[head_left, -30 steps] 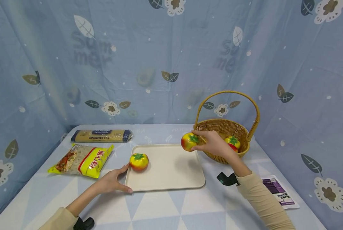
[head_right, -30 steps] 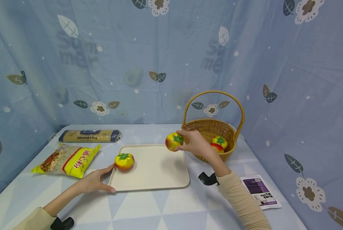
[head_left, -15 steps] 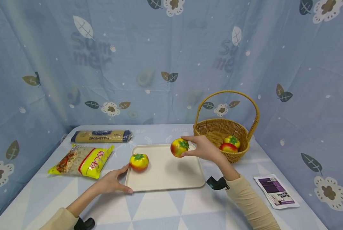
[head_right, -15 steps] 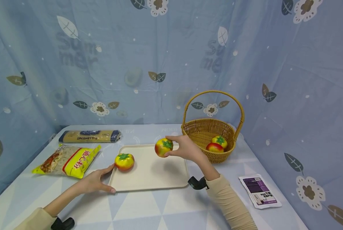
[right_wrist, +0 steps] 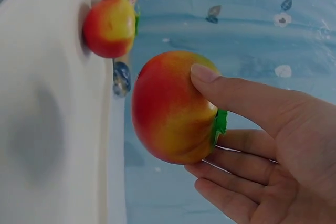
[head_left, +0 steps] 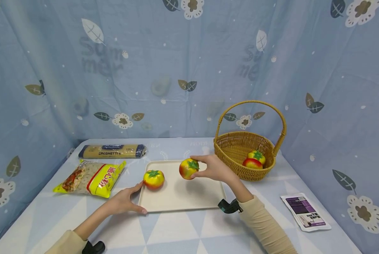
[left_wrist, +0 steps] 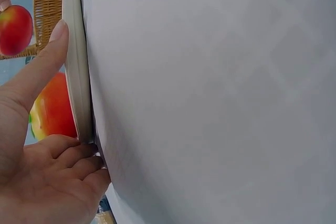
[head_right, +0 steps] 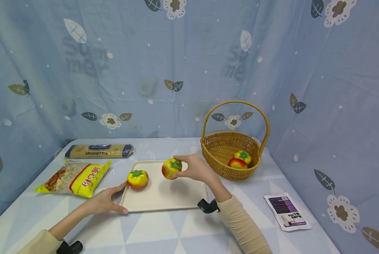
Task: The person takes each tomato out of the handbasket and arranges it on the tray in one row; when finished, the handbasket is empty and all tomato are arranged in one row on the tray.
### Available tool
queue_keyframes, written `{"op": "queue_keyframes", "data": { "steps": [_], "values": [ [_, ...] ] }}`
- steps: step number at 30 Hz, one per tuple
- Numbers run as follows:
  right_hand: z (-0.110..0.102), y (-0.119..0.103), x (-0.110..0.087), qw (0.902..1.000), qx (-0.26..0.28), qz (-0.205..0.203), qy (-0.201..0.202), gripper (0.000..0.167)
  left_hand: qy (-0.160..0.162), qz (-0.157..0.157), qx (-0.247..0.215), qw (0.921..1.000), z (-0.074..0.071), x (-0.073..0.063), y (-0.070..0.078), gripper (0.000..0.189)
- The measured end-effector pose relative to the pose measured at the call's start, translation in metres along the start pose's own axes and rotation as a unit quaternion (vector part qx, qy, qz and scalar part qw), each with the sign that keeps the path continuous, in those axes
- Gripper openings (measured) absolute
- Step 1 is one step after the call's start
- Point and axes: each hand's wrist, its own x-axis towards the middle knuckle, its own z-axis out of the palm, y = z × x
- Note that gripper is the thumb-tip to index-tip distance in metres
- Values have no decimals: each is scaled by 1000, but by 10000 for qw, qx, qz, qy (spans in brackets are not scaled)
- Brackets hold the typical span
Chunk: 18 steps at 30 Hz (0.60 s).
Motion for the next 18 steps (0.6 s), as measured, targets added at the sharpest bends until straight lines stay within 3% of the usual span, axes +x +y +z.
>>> {"op": "queue_keyframes", "data": {
  "steps": [8,18],
  "values": [
    [19,0,11,9996,-120,-6,-242,65,-3,-48,26,10000,0,-1,1,116],
    [40,-2,21,9984,117,75,-545,62,-24,-59,39,10000,0,1,0,116]
  ]
}}
